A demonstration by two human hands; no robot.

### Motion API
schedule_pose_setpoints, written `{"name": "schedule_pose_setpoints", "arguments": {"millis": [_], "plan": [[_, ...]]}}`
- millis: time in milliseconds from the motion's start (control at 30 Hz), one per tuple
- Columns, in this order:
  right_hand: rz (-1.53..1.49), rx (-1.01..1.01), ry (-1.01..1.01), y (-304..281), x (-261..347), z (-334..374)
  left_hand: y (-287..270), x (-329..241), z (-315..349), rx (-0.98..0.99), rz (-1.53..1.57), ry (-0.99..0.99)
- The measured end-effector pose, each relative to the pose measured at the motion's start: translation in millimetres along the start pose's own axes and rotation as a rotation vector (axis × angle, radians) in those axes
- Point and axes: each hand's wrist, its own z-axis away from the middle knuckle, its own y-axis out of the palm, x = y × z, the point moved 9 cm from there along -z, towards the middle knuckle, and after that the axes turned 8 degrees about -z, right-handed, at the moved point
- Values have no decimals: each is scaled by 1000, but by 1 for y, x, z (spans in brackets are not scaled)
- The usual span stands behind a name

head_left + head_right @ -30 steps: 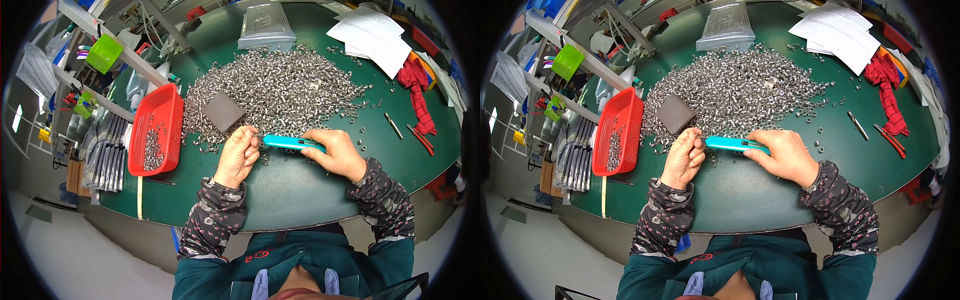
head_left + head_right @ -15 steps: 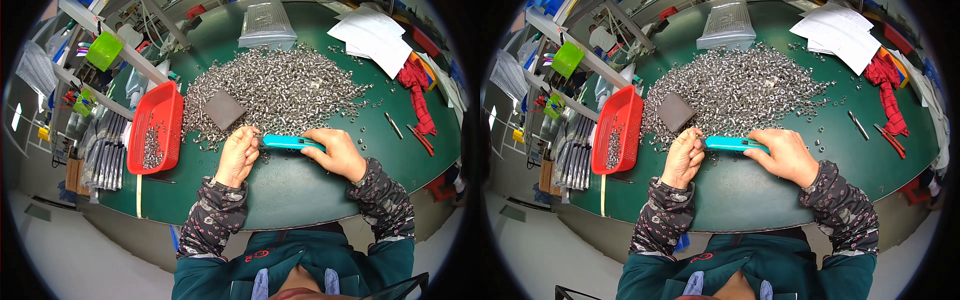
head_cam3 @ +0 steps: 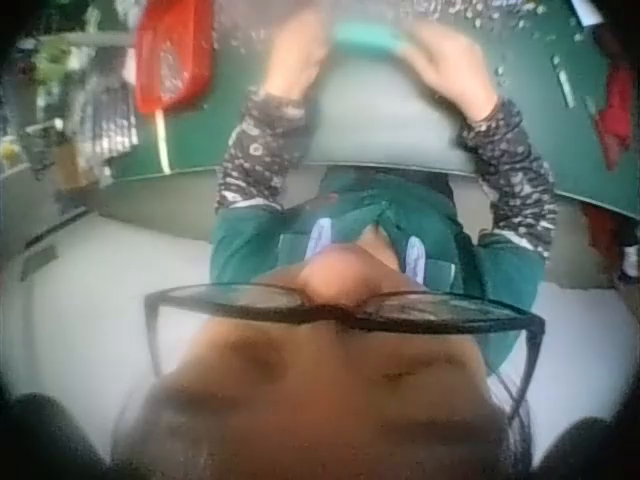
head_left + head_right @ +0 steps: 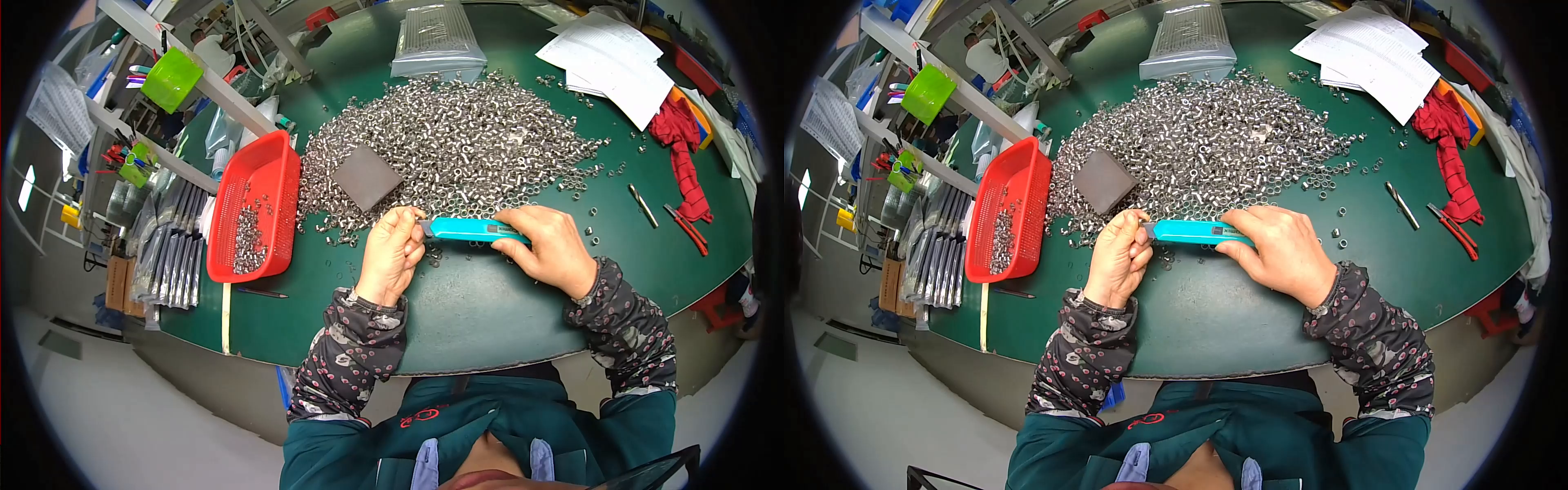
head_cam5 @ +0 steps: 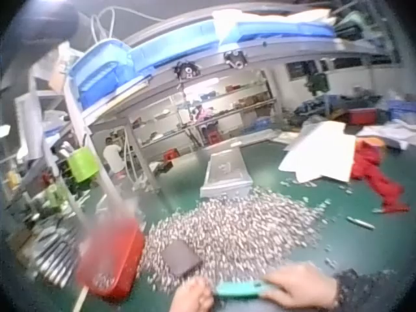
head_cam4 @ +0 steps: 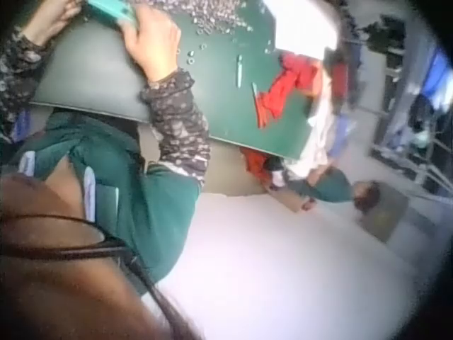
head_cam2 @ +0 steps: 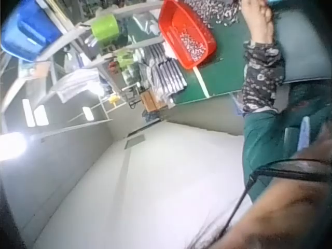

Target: Inspecting and sorting small metal components at a workbench in a manufacturing environment.

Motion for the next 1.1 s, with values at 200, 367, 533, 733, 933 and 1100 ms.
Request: {"name": "schedule_pose_setpoints", "arguments": {"millis": [200,367,533,733,933,1100], "plan": [[49,-27,-31,-2,5,-1,-2,0,0,-30,-16,17],[84,-1,-27,-3,6,-1,-1,-4,2,-16,-43,48],[101,-15,-44,-3,7,-1,-2,-5,1,-31,-73,52],[128,-21,-61,-5,10,-1,-2,-4,1,-51,-92,39],[132,-37,-88,-6,12,-1,-3,-5,2,-72,-141,31],[142,-38,-94,-6,13,-2,-3,-5,2,-79,-179,18]]}}
